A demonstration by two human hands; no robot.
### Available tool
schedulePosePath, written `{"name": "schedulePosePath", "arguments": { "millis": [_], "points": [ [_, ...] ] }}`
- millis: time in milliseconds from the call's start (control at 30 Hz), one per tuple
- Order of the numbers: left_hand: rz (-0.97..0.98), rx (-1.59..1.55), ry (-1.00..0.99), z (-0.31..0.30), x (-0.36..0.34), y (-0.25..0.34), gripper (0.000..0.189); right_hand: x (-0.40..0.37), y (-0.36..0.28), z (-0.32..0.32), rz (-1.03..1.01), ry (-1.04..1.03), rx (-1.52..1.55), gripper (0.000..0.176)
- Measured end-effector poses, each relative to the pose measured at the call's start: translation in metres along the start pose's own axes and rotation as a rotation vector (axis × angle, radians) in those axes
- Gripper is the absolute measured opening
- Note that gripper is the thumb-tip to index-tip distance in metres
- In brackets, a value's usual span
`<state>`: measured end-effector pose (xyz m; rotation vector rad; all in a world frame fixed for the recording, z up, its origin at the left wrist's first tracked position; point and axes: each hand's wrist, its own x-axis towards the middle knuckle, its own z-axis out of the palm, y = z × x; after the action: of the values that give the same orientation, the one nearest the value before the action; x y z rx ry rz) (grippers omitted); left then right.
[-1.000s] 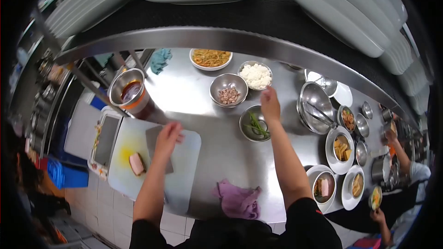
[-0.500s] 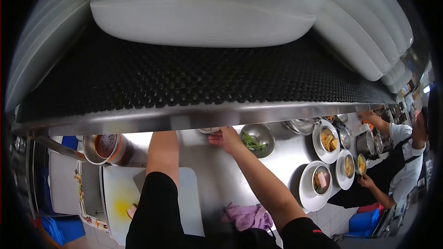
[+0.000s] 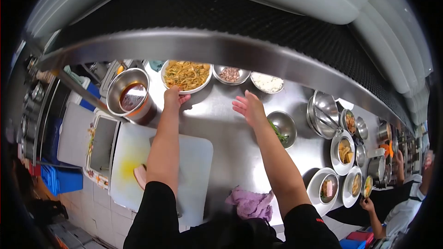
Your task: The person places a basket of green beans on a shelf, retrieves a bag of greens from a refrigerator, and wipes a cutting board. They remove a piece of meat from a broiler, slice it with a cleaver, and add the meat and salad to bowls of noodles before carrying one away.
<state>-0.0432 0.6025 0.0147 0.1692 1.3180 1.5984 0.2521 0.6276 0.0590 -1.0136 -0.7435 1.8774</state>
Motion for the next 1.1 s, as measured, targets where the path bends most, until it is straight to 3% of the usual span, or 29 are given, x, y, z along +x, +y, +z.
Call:
{"name": "schedulePosePath", "arguments": {
  "millis": [133,300,567,633,800,900,967,1100],
  "points": [
    [0.028,0.002,-0.011,-0.01,-0.038,0.002,0.031,-0.073,0.025,-0.037,0.037,-0.123,-0.134,0.047],
    [0.054,0.008,-0.055,-0.019,-0.117,-0.014,0.025,-0.193,0.04,-0.082,0.157,-0.096,-0.301,0.032],
    [-0.057,0.077,-0.232,-0.026,-0.276,-0.111,0.03,-0.302,0.038,-0.157,0.158,-0.046,-0.226,0.027],
    [-0.161,0.142,-0.188,-0.02,-0.3,-0.142,0.035,-0.317,0.039,-0.165,0.149,-0.052,-0.219,0.027],
    [-0.199,0.18,-0.221,-0.007,-0.33,-0.203,0.037,-0.351,0.047,-0.187,0.107,-0.115,-0.254,0.027],
    [-0.152,0.224,-0.265,-0.004,-0.342,-0.218,0.036,-0.372,0.058,-0.203,0.125,-0.149,-0.268,0.026],
    [-0.079,0.476,-0.333,-0.016,-0.342,-0.207,0.037,-0.389,0.065,-0.213,0.132,-0.199,-0.305,0.026],
    [0.179,0.463,-0.212,-0.038,-0.391,-0.165,0.036,-0.423,0.079,-0.219,0.221,-0.4,-0.468,0.026]
  ]
}}
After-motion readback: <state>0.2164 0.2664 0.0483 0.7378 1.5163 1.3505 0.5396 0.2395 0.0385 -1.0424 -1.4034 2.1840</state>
